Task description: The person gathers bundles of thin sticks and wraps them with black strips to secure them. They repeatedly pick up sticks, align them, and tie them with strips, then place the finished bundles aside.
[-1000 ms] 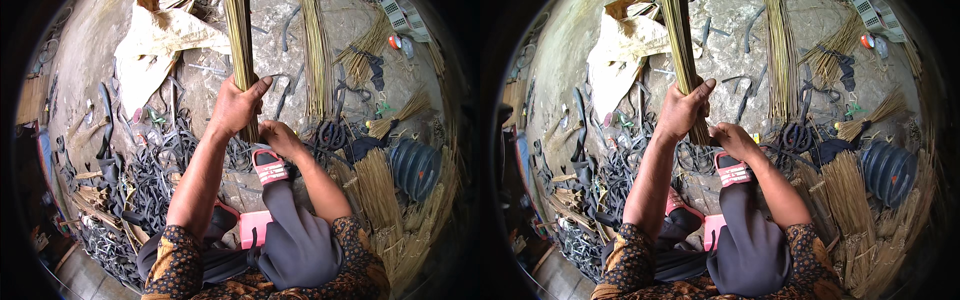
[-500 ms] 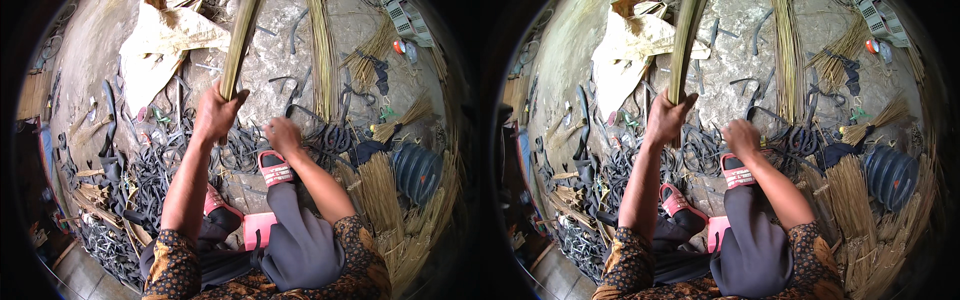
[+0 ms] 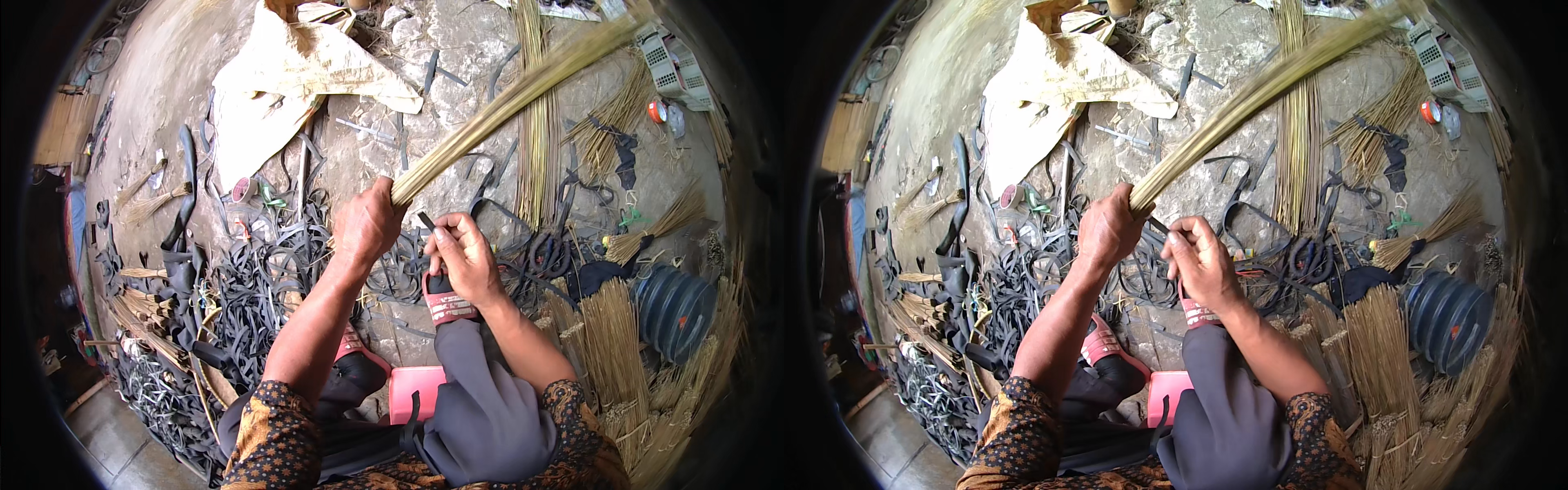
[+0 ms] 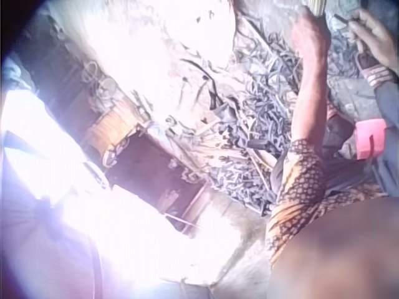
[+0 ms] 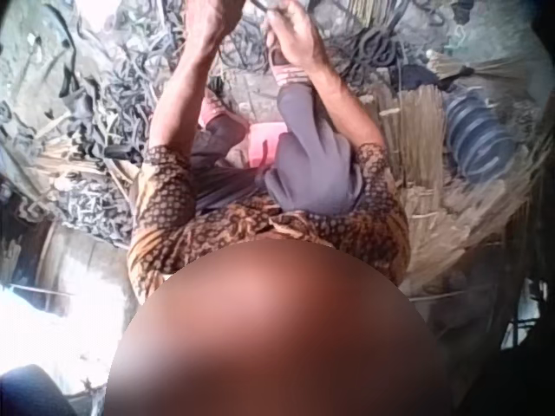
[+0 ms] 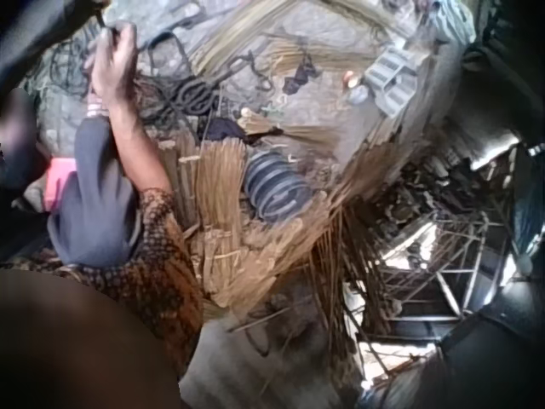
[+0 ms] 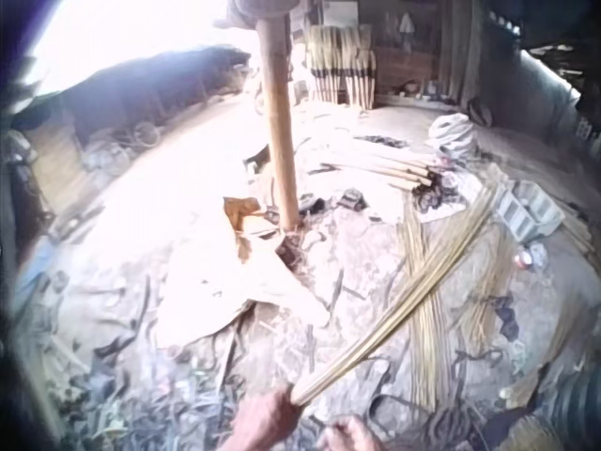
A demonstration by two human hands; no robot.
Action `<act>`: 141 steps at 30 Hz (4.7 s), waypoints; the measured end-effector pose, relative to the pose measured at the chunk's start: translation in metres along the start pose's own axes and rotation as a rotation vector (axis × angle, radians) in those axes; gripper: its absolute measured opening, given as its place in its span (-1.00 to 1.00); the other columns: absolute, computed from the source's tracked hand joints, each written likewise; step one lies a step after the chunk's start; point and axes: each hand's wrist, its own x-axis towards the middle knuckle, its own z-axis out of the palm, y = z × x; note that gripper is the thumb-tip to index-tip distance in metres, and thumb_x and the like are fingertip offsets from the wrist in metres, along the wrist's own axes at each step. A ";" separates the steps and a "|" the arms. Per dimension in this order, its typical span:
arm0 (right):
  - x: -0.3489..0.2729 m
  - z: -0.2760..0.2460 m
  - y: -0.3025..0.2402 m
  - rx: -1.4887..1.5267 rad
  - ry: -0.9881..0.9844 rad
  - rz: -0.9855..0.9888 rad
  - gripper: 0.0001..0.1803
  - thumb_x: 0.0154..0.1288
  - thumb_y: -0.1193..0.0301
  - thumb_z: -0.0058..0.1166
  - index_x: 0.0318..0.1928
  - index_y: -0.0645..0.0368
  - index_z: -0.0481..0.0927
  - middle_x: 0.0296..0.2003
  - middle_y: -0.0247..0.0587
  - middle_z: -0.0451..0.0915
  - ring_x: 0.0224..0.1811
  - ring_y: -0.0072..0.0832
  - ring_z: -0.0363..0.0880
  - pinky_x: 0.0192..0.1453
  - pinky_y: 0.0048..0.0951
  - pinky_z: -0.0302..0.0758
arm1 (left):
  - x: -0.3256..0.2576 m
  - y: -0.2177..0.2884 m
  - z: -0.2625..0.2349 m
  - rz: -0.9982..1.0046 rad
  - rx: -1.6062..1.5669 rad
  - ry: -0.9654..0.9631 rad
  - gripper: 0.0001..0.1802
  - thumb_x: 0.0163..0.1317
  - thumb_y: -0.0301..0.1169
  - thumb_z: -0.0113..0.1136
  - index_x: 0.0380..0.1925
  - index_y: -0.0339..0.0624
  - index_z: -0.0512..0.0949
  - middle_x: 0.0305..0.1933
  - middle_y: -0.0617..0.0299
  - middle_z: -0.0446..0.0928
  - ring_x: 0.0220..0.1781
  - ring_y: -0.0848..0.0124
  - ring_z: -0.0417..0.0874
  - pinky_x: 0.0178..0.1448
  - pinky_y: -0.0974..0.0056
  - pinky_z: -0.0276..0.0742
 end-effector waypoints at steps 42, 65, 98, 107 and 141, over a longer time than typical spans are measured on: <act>0.015 -0.008 -0.082 -1.146 -0.003 0.139 -0.76 0.54 0.31 0.11 -0.01 0.19 0.72 -0.20 0.18 0.72 -0.11 0.10 0.74 -0.01 -0.09 0.67 | -0.024 0.023 0.009 0.044 -0.163 -0.331 -0.61 0.40 -0.13 0.31 -0.05 -0.19 0.49 -0.28 -0.22 0.72 -0.17 -0.28 0.75 -0.10 -0.23 0.65; -0.009 -0.002 -0.029 -0.536 -0.002 0.148 -0.70 0.71 0.29 -0.03 -0.07 0.25 0.65 -0.43 -0.34 0.63 -0.35 -0.62 0.64 -0.27 -0.50 0.54 | -0.023 0.018 0.038 0.066 -0.049 0.061 -0.78 0.35 -0.30 0.23 -0.08 -0.05 0.49 -0.32 -0.09 0.65 -0.23 -0.14 0.77 -0.21 -0.15 0.64; 0.042 0.019 -0.062 -1.066 0.069 -0.012 -0.72 0.48 0.18 0.14 -0.13 0.14 0.68 -0.39 0.10 0.75 -0.28 0.11 0.78 -0.19 0.04 0.67 | -0.035 0.032 0.034 0.018 -0.121 -0.129 -0.66 0.41 -0.18 0.18 -0.15 -0.28 0.62 -0.24 -0.21 0.73 -0.18 -0.24 0.77 -0.06 -0.21 0.67; 0.027 0.005 -0.040 -0.589 0.000 0.011 -0.58 0.58 0.22 0.11 -0.40 0.28 0.60 -0.64 -0.02 0.58 -0.56 -0.23 0.65 -0.39 -0.15 0.50 | -0.034 0.023 0.044 0.155 -0.071 -0.034 -0.72 0.24 -0.25 0.32 -0.13 -0.16 0.65 -0.19 -0.09 0.72 -0.18 -0.11 0.79 -0.14 -0.12 0.69; 0.025 0.015 -0.091 -1.055 0.122 0.040 -0.63 0.51 0.15 0.15 0.07 0.15 0.73 -0.29 0.22 0.75 -0.18 0.11 0.79 -0.07 0.00 0.69 | -0.033 0.021 0.031 0.102 -0.163 -0.079 -0.69 0.48 -0.19 0.11 -0.08 -0.24 0.53 -0.34 -0.23 0.69 -0.29 -0.26 0.73 -0.22 -0.21 0.66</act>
